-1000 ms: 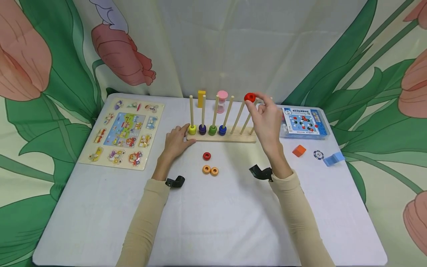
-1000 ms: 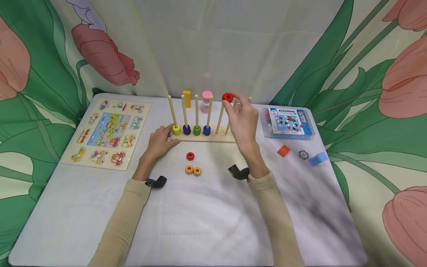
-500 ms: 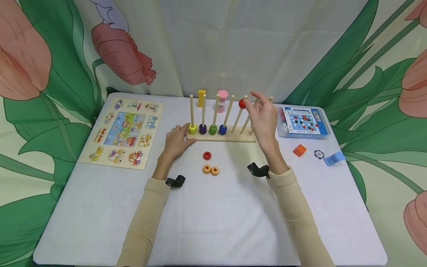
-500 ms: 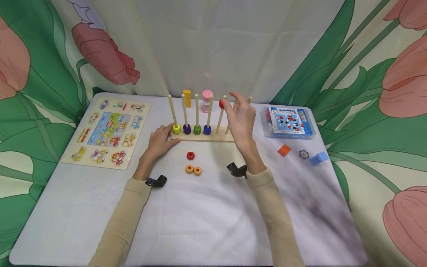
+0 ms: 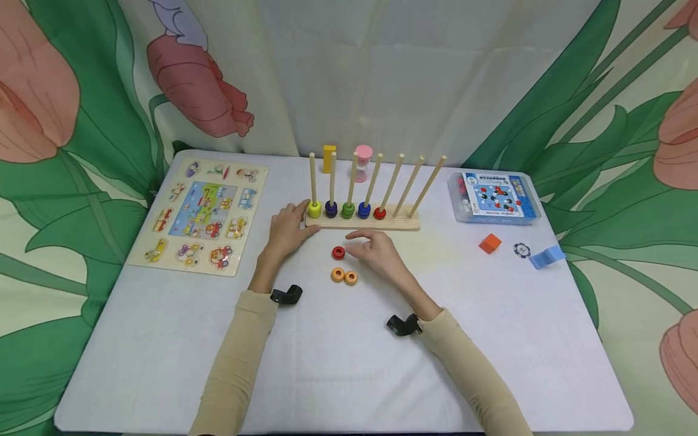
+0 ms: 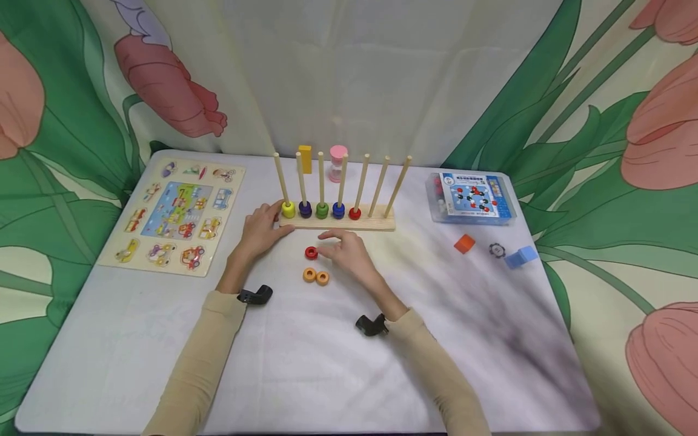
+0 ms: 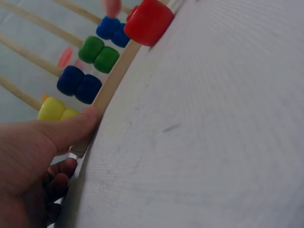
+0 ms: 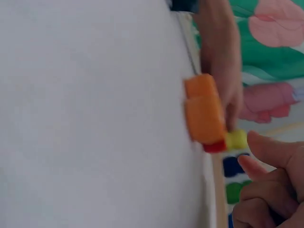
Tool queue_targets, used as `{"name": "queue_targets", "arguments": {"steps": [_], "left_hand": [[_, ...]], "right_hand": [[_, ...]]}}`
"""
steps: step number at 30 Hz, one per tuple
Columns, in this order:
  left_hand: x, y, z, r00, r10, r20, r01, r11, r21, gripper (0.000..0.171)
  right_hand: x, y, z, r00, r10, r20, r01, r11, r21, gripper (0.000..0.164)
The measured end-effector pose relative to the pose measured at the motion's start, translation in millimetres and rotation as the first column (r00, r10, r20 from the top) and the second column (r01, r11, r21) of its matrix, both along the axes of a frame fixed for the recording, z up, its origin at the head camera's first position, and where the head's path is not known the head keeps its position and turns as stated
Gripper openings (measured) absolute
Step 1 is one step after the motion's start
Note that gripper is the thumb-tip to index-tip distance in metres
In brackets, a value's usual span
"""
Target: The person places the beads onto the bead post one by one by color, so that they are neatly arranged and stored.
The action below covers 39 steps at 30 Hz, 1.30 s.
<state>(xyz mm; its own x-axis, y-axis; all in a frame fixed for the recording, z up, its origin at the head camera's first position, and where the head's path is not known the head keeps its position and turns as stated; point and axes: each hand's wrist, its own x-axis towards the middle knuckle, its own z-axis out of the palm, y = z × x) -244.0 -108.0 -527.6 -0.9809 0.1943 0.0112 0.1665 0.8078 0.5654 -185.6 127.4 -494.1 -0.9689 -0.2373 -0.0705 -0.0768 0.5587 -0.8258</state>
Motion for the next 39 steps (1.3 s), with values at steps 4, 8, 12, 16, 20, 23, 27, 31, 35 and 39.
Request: {"name": "queue_targets", "arguments": {"steps": [4, 8, 12, 16, 20, 23, 27, 31, 35, 39], "left_hand": [[0.1, 0.0, 1.6, 1.000, 0.000, 0.001, 0.000, 1.000, 0.002, 0.076], [0.0, 0.0, 0.7, 1.000, 0.001, 0.002, -0.001, 1.000, -0.003, 0.076], [-0.1, 0.7, 0.2, 1.000, 0.003, 0.005, -0.003, 1.000, -0.008, 0.076], [0.4, 1.0, 1.3, 1.000, 0.002, 0.003, -0.002, 1.000, 0.003, 0.076], [0.9, 0.4, 2.3, 1.000, -0.001, 0.002, 0.001, 1.000, 0.012, 0.076], [1.0, 0.3, 1.8, 1.000, 0.000, 0.004, 0.000, 1.000, 0.006, 0.075], [0.8, -0.5, -0.4, 1.000, 0.001, 0.006, -0.001, 1.000, -0.001, 0.075], [0.4, -0.9, -2.5, 1.000, -0.003, 0.006, 0.003, 1.000, 0.000, 0.075], [-0.2, -0.8, -3.1, 1.000, -0.005, 0.009, 0.005, 1.000, 0.000, 0.075], [-0.6, -1.1, -1.6, 1.000, -0.003, 0.005, 0.003, 1.000, 0.005, 0.075]], "right_hand": [[0.9, -11.2, -11.7, 0.995, 0.079, 0.059, -0.082, 0.995, 0.049, 0.029], [0.9, -14.7, -12.2, 0.995, 0.076, 0.057, -0.081, 0.993, 0.088, 0.027], [0.5, -9.7, 4.9, 0.999, 0.021, -0.031, -0.018, 0.995, 0.093, 0.031], [-2.0, 5.6, 42.2, 0.963, -0.089, -0.253, 0.104, 0.994, 0.045, 0.036], [-4.6, 24.9, 85.4, 0.860, -0.216, -0.461, 0.228, 0.973, -0.030, 0.040], [-9.2, 36.9, 110.7, 0.785, -0.281, -0.551, 0.294, 0.953, -0.067, 0.042], [-19.2, 45.4, 129.0, 0.733, -0.323, -0.599, 0.341, 0.936, -0.087, 0.045], [-27.6, 46.1, 134.6, 0.743, -0.335, -0.579, 0.351, 0.932, -0.088, 0.046], [-35.4, 43.4, 134.3, 0.767, -0.321, -0.556, 0.354, 0.934, -0.052, 0.045], [-40.4, 41.5, 133.1, 0.766, -0.308, -0.564, 0.360, 0.933, -0.021, 0.043]]}}
